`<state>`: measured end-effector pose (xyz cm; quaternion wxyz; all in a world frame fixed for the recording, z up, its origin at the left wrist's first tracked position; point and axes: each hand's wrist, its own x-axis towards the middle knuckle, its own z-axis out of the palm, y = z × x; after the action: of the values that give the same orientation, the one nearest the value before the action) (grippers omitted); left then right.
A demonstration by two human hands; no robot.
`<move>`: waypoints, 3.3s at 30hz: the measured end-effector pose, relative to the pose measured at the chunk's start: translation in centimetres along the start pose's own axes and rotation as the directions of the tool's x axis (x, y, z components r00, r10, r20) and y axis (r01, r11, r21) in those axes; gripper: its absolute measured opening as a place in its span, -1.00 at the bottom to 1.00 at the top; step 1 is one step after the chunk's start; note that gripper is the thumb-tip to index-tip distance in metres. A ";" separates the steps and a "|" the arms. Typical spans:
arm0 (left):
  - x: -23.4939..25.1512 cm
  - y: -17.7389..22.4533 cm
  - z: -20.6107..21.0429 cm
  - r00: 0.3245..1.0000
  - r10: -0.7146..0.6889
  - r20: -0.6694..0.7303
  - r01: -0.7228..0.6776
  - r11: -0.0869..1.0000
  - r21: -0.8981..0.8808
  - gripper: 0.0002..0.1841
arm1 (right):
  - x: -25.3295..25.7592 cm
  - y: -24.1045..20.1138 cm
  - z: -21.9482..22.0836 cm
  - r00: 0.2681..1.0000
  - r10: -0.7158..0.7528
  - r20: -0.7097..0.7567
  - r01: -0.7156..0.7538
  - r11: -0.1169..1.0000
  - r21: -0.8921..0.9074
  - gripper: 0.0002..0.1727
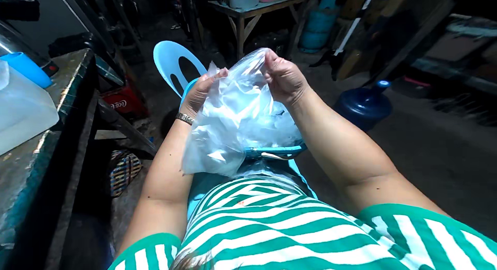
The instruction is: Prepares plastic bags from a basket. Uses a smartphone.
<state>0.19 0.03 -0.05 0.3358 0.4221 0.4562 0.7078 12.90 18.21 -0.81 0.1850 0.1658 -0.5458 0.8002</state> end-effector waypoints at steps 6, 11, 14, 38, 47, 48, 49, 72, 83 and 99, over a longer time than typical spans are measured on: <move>-0.7 -0.3 -0.4 0.976 0.120 0.180 -0.132 0.990 0.054 -0.91 | -0.2 0.3 0.6 0.972 0.231 0.033 -0.221 0.957 -0.185 -0.57; -0.9 -0.1 0.0 0.994 0.110 -0.002 -0.110 0.994 -0.027 -0.75 | 0.0 0.8 -0.9 0.872 0.105 0.477 -0.037 0.988 -0.150 -0.92; -0.8 -0.8 -1.2 0.973 0.217 0.078 -0.219 0.975 0.024 -0.43 | 0.0 0.6 -1.1 0.909 0.005 0.416 0.001 1.000 -0.015 -0.80; 2.8 -2.9 1.5 0.970 -0.110 -0.218 0.230 0.110 0.967 -0.59 | -0.6 -0.8 -2.4 0.733 0.427 -0.529 -0.454 -0.272 -0.848 -0.14; 3.1 -6.3 3.3 0.768 -0.622 -0.153 0.058 -0.170 0.984 -0.71 | -0.4 7.1 -1.0 0.526 0.774 -0.352 -0.087 -0.363 -0.928 -0.56; 2.9 -6.7 3.4 0.740 -0.654 -0.158 0.046 -0.185 0.982 -0.71 | -0.6 7.8 -0.2 0.437 0.812 -0.387 -0.037 -0.413 -0.910 -0.57; 2.6 -7.0 3.5 0.719 -0.678 -0.155 0.035 -0.188 0.982 -0.70 | -0.7 8.5 0.5 0.359 0.838 -0.412 0.040 -0.454 -0.890 -0.56; 3.9 2.0 1.2 0.941 -0.333 -0.065 0.103 0.095 0.990 -0.48 | 2.9 -3.1 0.9 0.670 0.627 -0.398 -0.188 -0.375 -0.908 -0.25; 8.5 4.2 -0.4 0.957 0.002 -0.292 0.234 0.593 0.770 -0.69 | 6.9 -1.2 0.7 0.777 0.521 -0.354 -0.303 -0.182 -0.935 -0.77; 6.5 -1.3 -0.3 0.972 0.145 -0.187 -0.030 0.860 0.509 -0.67 | 4.7 0.3 -2.1 0.978 -0.070 -0.198 -0.152 0.416 -0.897 -0.82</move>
<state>-2.68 5.98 0.59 0.1293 0.4346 0.6392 0.6212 8.50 20.58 0.38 0.2803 -0.0568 -0.8729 0.3953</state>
